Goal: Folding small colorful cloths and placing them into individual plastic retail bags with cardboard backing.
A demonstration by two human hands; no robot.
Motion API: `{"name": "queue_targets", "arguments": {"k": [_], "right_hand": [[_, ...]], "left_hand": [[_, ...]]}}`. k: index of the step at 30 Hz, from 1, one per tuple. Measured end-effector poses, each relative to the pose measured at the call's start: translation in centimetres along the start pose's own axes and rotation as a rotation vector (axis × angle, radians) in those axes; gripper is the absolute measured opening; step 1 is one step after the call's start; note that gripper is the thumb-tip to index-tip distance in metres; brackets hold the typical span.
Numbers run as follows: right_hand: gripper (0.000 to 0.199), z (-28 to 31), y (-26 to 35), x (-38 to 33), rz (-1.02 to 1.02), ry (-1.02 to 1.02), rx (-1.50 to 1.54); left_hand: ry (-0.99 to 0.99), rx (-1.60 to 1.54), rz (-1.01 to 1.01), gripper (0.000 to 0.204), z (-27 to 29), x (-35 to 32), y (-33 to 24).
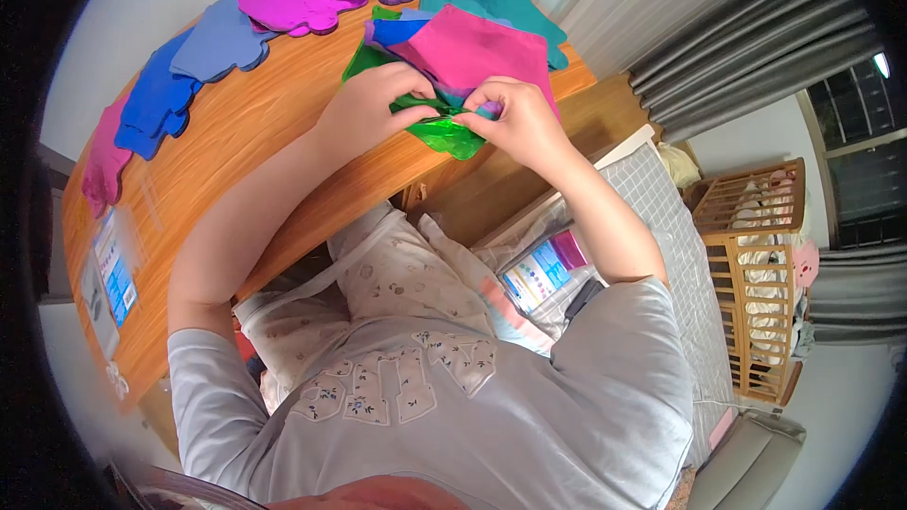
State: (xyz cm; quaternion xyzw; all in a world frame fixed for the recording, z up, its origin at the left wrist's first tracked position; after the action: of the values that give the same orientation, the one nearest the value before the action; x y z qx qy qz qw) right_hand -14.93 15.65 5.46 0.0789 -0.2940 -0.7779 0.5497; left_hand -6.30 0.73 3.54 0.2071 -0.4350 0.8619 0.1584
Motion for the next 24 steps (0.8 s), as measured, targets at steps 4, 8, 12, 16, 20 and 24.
{"name": "queue_targets", "arguments": {"k": [4,8,12,16,20,24], "right_hand": [[0.016,-0.4,-2.9,0.5,-0.201,0.084,0.196],[0.013,-0.6,-4.4,0.9,-0.279,0.116,0.568],[0.013,0.3,-5.0,1.3,-0.300,0.112,0.646],[0.013,-0.2,-4.9,1.5,-0.285,0.131,0.534],[0.013,-0.4,-5.2,1.7,-0.285,0.152,0.615],[0.011,-0.2,-5.8,1.8,-0.305,0.134,0.650]], "left_hand": [[-0.008,0.649,-0.410,0.016,-0.6,-1.0,-3.4],[0.127,0.772,-0.316,0.021,-1.8,-1.2,-2.1],[0.017,0.923,-0.488,0.031,-1.8,-1.9,-4.0],[-0.058,0.970,-0.467,0.050,-2.3,-1.8,-4.8],[-0.046,1.000,-0.403,0.059,-2.6,-1.6,-4.2],[-0.021,0.988,-0.392,0.057,-2.4,-1.6,-3.4]]}}
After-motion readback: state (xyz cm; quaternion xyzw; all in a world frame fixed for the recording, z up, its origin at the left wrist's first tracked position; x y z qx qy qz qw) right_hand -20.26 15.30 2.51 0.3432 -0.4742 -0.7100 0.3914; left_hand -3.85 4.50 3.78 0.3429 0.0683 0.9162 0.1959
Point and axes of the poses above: each hand's wrist, its own x-axis towards the middle knuckle, its own z-axis out of the back of the hand, y = z × x, the point moved 8 cm from there along x, towards the middle knuckle, and after that the axes turned 7 degrees about y, right-handed, at the moved point
